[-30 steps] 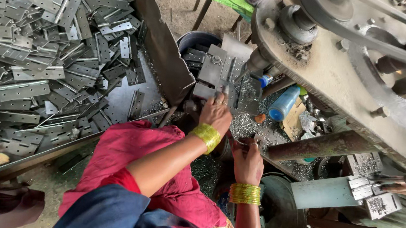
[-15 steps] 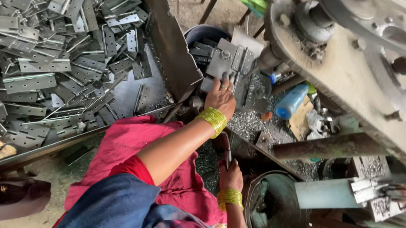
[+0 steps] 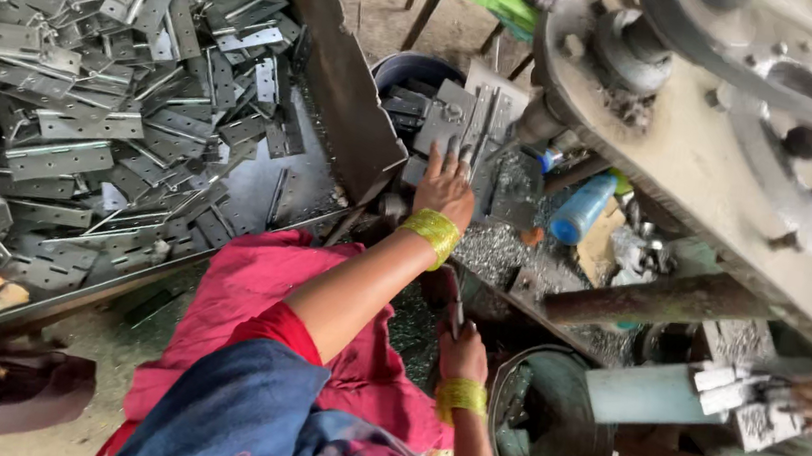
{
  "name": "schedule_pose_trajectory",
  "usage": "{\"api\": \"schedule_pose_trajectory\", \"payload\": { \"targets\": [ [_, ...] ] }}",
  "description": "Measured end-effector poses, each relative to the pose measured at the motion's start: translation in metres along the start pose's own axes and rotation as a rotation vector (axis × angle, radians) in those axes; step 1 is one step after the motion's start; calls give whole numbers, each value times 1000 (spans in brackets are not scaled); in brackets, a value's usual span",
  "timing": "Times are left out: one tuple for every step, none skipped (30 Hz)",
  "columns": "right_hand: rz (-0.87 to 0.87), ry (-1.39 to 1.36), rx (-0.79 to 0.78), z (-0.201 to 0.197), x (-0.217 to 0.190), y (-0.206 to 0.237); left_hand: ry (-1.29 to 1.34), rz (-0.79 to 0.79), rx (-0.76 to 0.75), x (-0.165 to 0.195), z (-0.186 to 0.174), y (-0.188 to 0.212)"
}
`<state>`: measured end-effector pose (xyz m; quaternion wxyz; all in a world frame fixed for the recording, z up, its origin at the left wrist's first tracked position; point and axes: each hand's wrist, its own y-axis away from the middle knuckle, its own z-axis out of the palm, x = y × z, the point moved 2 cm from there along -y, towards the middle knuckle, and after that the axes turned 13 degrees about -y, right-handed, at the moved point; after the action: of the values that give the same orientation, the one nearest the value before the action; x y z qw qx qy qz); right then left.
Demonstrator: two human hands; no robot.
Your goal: The person repeatedly places small metal plates into a press machine and operates the lever to process them. The person then removes the processed plates and places them into a nearby container. The task is performed continuously throughout the clip.
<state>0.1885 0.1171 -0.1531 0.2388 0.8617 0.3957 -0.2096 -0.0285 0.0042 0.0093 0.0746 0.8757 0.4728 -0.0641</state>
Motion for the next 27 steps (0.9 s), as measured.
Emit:
{"api": "schedule_pose_trajectory", "payload": {
  "targets": [
    [-32, -35, -20, -9, 0, -4, -37, 60, -77, -1, -3, 1],
    [-84, -64, -32, -22, -4, -12, -72, 105, -139, -3, -7, 0],
    [-84, -17, -13, -36, -7, -20, -99, 88, -95, -6, -12, -3],
    [-73, 33, -4, -48, -9, -26, -122, 79, -66, -8, -16, -7],
    [-56, 78, 8, -55, -10, -29, -150, 77, -35, -8, -18, -12],
    [-71, 56, 16, -57, -11, -30, -149, 54, -42, -9, -18, -17],
    [-65, 43, 22, -56, -12, -28, -149, 33, -47, -9, -17, -22],
    [-43, 31, 21, -49, -10, -24, -150, 18, -48, -7, -14, -26],
    [-21, 13, 23, -38, -9, -17, -125, 27, -40, -5, -11, -29],
    [-23, -29, 25, -23, -7, -7, -101, 32, -37, -4, -6, -29],
    [-32, -75, 33, -14, -4, -1, -73, 40, -35, -1, -2, -29],
    [-26, -78, 38, -9, -2, 1, -43, 32, -11, 0, 1, -28],
    [-23, -79, 33, -8, -2, 2, -19, 8, 7, 1, 2, -28],
    [28, -47, 14, -10, -2, 0, -8, -3, 14, 0, 2, -28],
    [17, -52, -6, -18, -2, -3, -9, 14, -10, 1, 2, -28],
    [-11, -53, -17, -29, -6, -10, -6, 19, -17, -1, 0, -30],
    [-47, -48, -45, -40, -11, -17, -1, 8, -36, -2, -3, -33],
    [-72, -32, -24, -52, -15, -22, -6, -6, -59, -4, -4, -38],
    [-89, -24, -4, -60, -17, -25, -18, -10, -85, -6, -6, -43],
    [-104, -18, 18, -62, -18, -24, -31, -12, -112, -7, -6, -48],
    [-73, -14, 24, -60, -17, -23, -23, -16, -113, -7, -5, -53],
    [-39, -13, 36, -54, -14, -20, -19, -15, -111, -6, -3, -58],
    [-3, -11, 50, -43, -9, -16, -13, -12, -107, -5, 0, -61],
    [-8, -74, 72, -21, -3, -4, -23, -26, -71, -3, 3, -65],
    [-14, -136, 93, -4, 3, 3, -33, -42, -37, -2, 6, -67],
    [6, -113, 85, 2, 9, 0, -34, -60, 3, 0, 8, -70],
    [13, -84, 70, 8, 14, 1, -23, -75, 11, 1, 8, -72]
  ]
}}
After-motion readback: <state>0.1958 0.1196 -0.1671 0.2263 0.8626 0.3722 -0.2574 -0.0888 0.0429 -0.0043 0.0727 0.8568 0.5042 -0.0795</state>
